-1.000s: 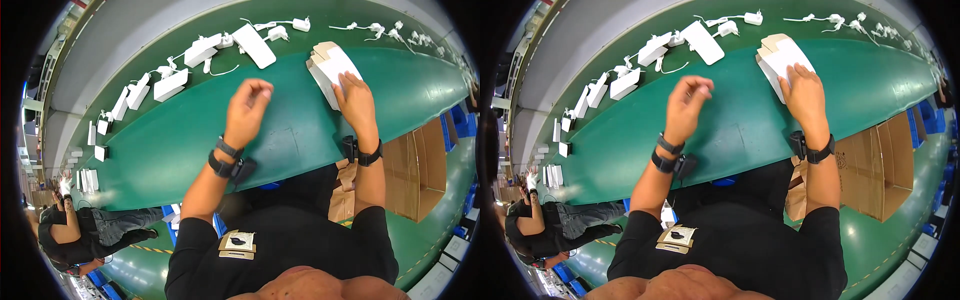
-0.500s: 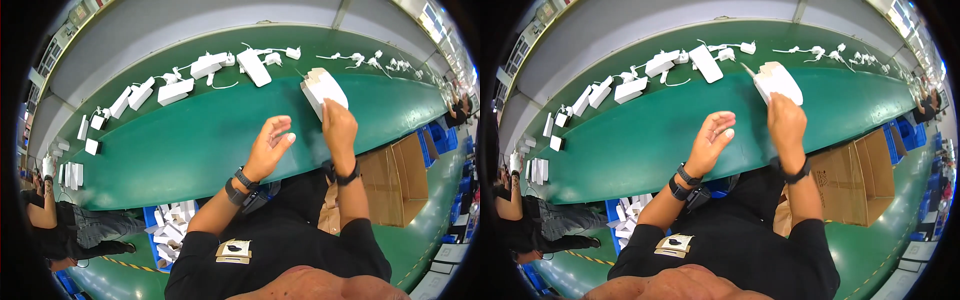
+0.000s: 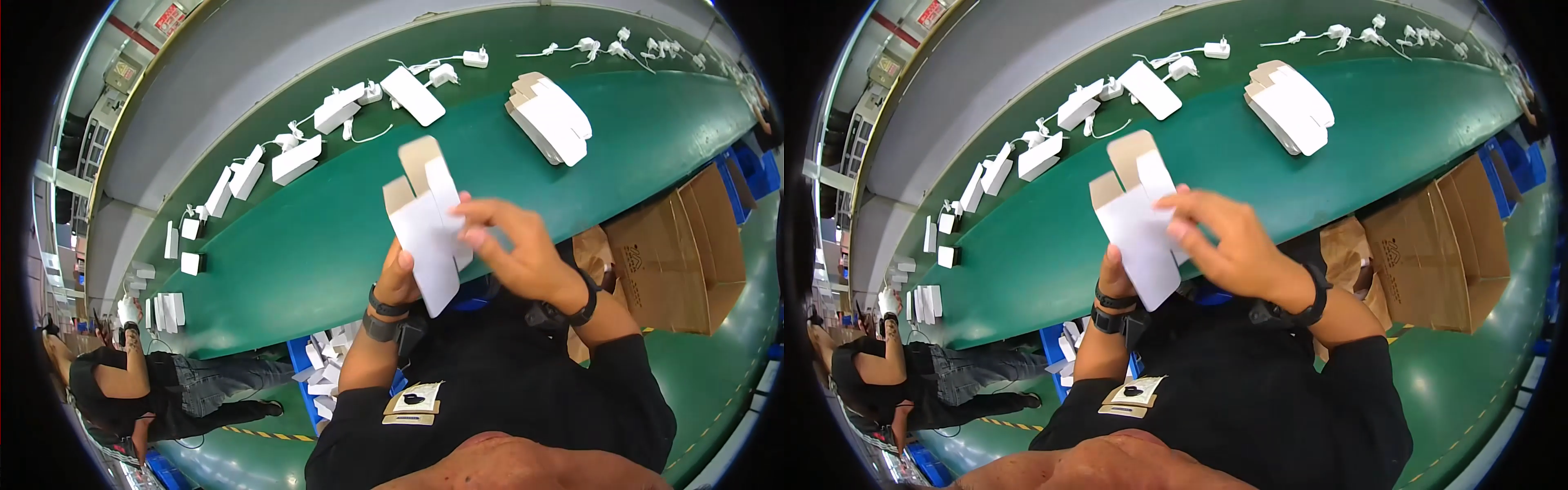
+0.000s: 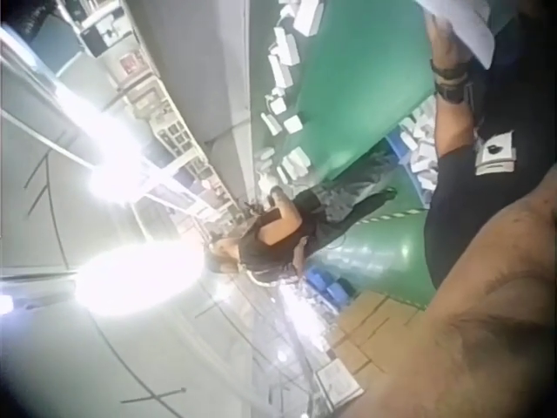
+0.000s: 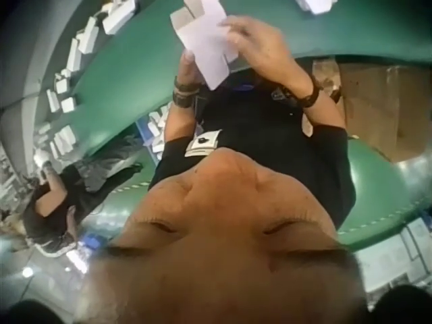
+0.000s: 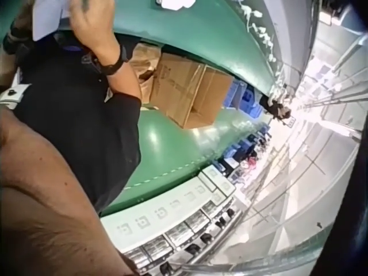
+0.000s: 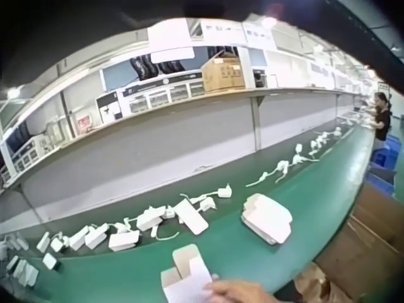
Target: Manually folding and assembling small white cardboard packaging boxes on a production table.
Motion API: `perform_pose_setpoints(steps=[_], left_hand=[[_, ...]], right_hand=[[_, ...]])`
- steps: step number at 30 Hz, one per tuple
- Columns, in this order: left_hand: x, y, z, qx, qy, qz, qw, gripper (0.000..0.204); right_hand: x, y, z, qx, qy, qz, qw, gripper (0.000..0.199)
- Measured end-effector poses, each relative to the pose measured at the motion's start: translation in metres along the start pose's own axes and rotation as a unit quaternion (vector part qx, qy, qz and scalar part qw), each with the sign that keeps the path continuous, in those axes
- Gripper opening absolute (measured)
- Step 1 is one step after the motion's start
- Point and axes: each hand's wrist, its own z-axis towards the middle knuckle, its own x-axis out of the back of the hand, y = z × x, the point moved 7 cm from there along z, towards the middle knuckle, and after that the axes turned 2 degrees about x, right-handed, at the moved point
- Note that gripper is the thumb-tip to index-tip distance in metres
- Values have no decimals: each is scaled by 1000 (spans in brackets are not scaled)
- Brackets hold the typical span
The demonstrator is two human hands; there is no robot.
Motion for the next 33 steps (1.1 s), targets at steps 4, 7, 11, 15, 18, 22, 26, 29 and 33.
perform_pose_setpoints(steps=[4,7,11,15,18,22,26,29,33], left_hand=[[2,-10,-6,57,-67,46,995,106],[-3,-14,-9,53,-33,95,994,105],[-3,-8,-5,-13,111,145,983,98],[5,-11,0,-51,122,177,975,86],[6,-22,-1,-52,36,184,981,82],[-1,-41,2,-43,49,200,978,79],[-7,-47,2,-84,98,167,977,81],[-17,-42,7,-85,73,127,986,86],[-22,-44,11,-47,53,170,983,91]], right_hand=[[15,21,22,-202,-147,46,967,33],[16,26,26,-253,-296,18,921,30],[13,33,14,-201,-318,40,926,26],[20,43,-3,-144,-71,191,968,24],[13,55,-17,-146,-21,293,945,27],[10,73,-30,-138,-41,296,944,27],[23,64,-34,5,123,271,955,21],[37,46,-26,67,39,99,992,15],[46,53,-21,39,-2,99,994,10]])
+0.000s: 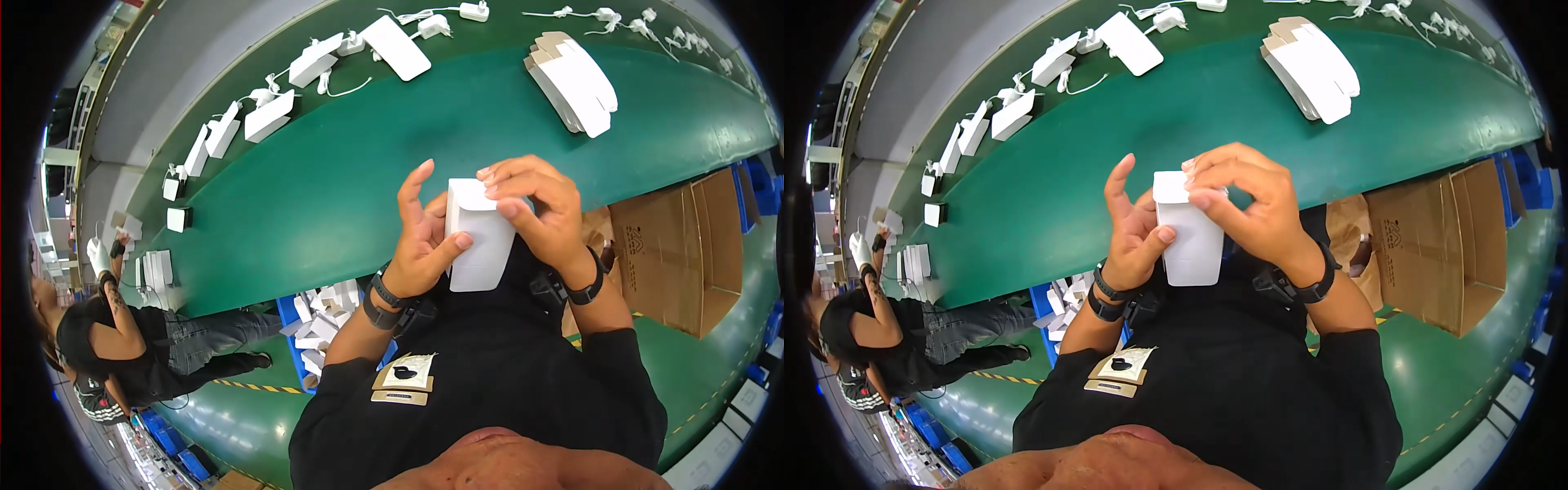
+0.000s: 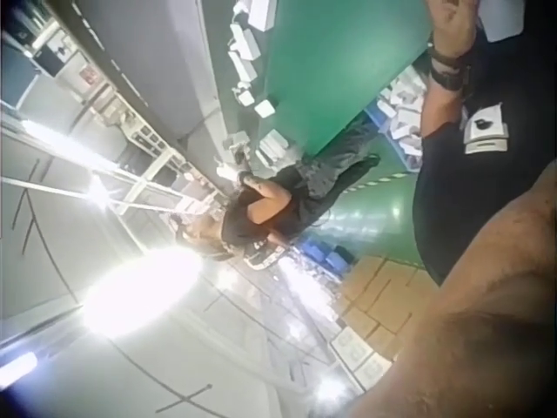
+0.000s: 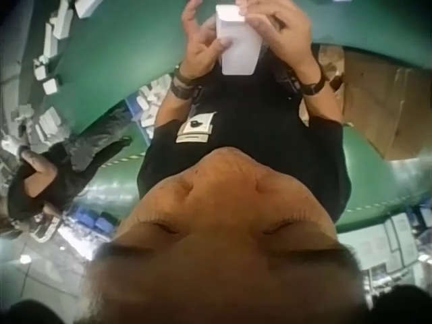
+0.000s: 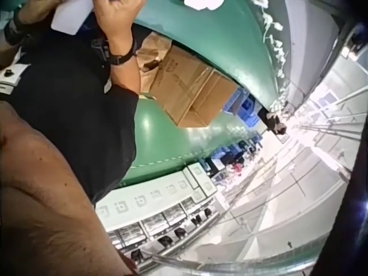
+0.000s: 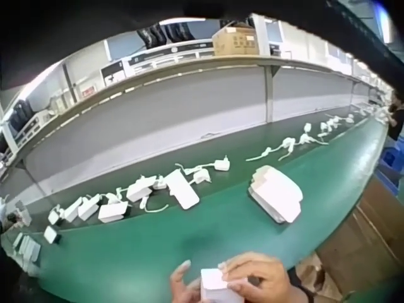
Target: Manually folding and assembling small white cardboard packaging boxes on a production table.
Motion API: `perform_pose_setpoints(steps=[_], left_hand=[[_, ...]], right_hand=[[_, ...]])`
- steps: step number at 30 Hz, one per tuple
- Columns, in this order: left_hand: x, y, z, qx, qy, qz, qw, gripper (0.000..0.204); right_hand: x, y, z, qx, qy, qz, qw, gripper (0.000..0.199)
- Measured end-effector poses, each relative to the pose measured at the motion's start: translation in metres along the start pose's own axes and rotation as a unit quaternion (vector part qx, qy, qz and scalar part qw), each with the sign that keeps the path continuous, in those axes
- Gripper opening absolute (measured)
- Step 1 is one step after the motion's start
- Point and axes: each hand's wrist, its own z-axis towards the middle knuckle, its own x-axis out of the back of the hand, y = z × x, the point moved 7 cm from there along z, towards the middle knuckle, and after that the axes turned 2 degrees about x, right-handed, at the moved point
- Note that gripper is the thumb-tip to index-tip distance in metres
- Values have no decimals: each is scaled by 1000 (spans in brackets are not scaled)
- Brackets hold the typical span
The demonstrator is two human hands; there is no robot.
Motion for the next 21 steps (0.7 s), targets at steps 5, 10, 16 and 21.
perform_pose_setpoints(steps=[5,10,16,21], left_hand=[[-12,2,1,-8,-29,44,999,90],[-16,-6,4,18,-12,0,1000,87],[-16,-17,12,5,-16,-9,1000,77],[-12,-20,34,56,-52,57,995,63]], right_hand=[[11,9,-6,-168,59,108,978,8],[18,10,-7,-134,19,114,984,11],[29,15,-2,-110,-59,43,991,16],[38,32,-5,-90,-46,65,993,19]])
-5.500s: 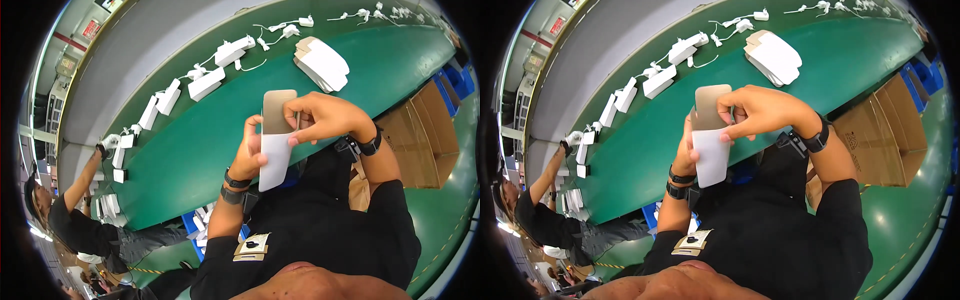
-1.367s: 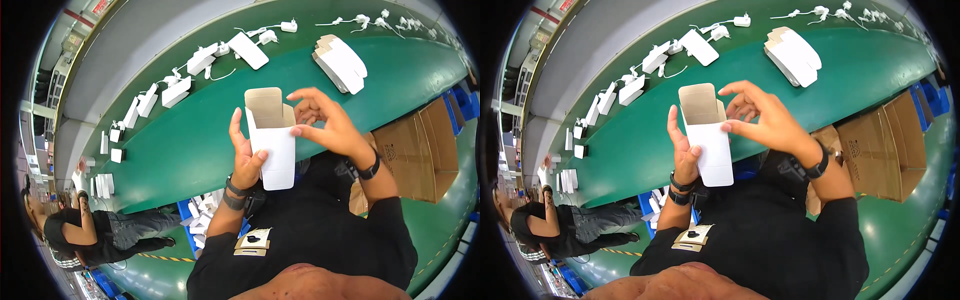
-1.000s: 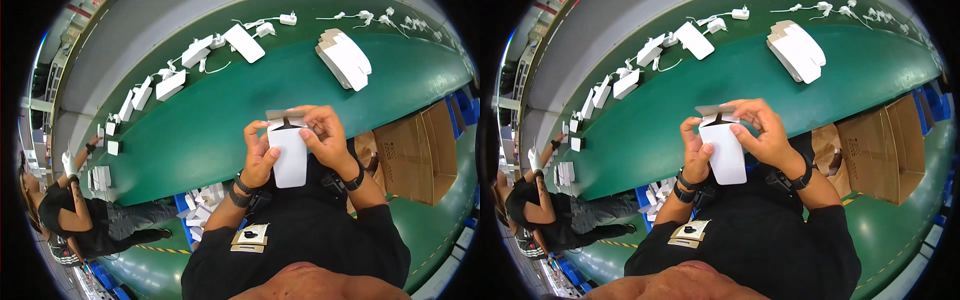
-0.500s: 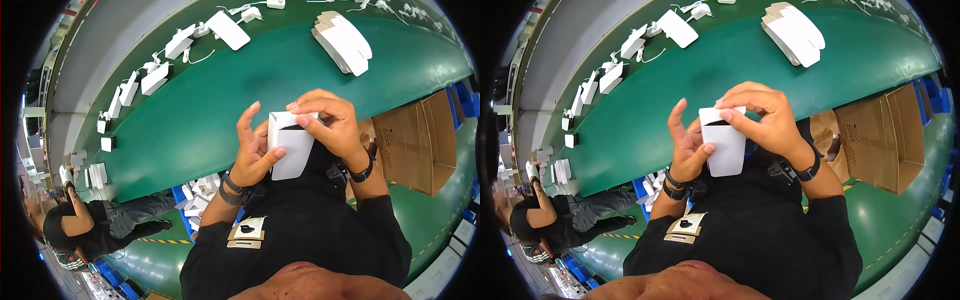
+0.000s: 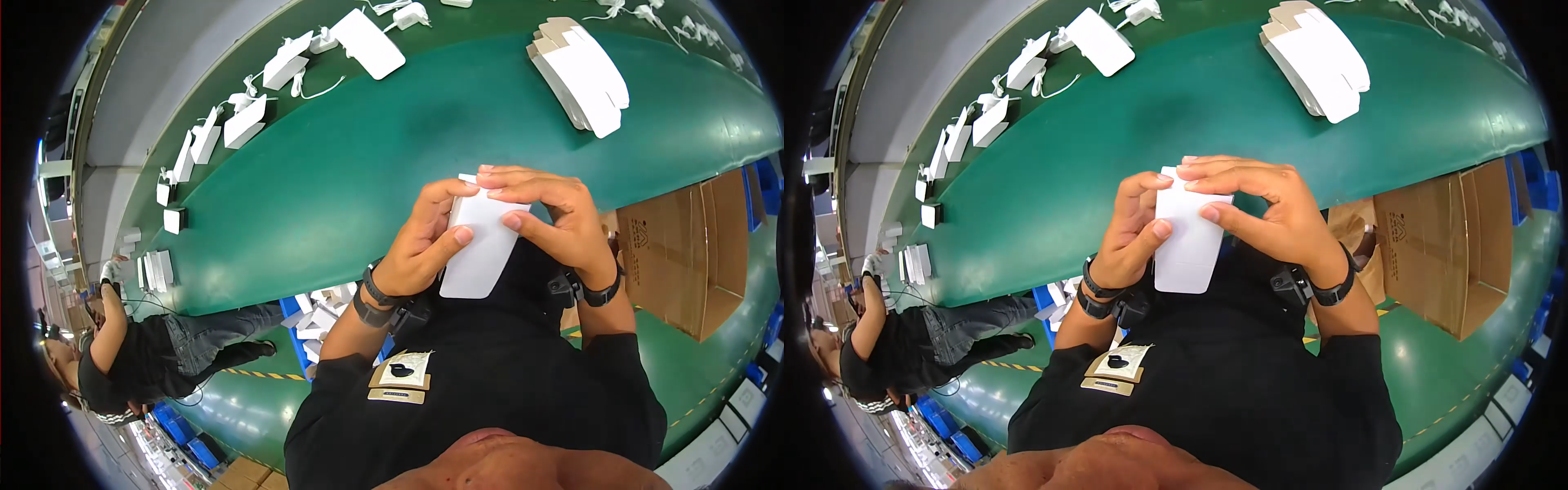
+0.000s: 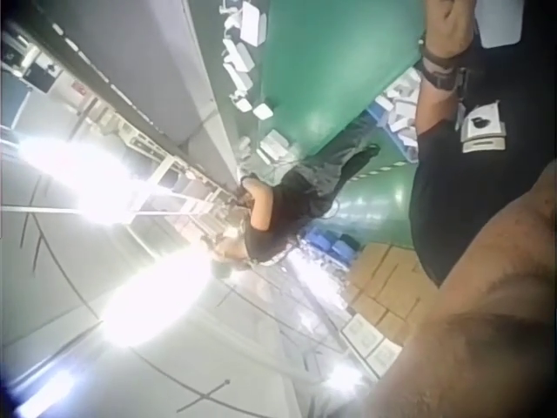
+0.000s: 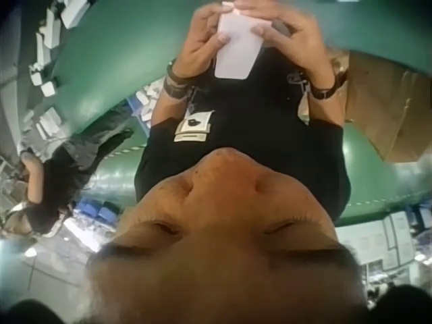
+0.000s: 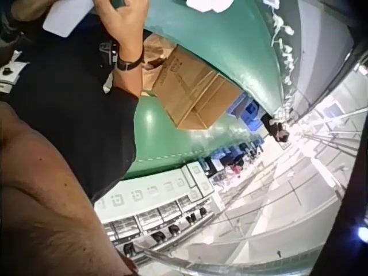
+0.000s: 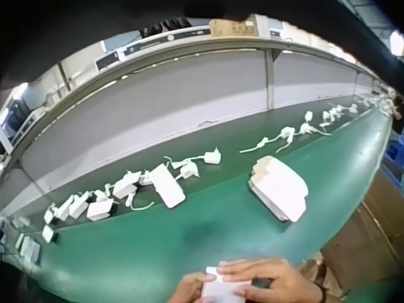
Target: Manually folding and assembling small white cardboard packaging boxes on a production table.
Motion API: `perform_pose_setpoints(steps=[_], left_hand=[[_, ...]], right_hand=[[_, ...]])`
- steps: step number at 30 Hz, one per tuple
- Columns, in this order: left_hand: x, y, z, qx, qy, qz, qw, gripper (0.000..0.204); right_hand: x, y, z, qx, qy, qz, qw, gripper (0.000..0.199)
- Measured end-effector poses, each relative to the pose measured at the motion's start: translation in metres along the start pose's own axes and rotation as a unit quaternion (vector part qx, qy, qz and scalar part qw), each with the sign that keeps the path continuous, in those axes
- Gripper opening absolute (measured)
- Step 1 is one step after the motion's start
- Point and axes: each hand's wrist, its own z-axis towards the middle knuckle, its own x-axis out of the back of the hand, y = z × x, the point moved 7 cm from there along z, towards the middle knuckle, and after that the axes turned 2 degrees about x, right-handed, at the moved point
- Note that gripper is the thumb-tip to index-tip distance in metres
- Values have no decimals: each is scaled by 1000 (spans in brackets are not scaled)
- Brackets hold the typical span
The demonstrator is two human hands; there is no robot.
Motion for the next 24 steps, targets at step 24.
perform_pose_setpoints(steps=[24], left_hand=[[135,12,236,-181,417,370,811,44]], right_hand=[[166,0,16,84,271,-642,712,20]])
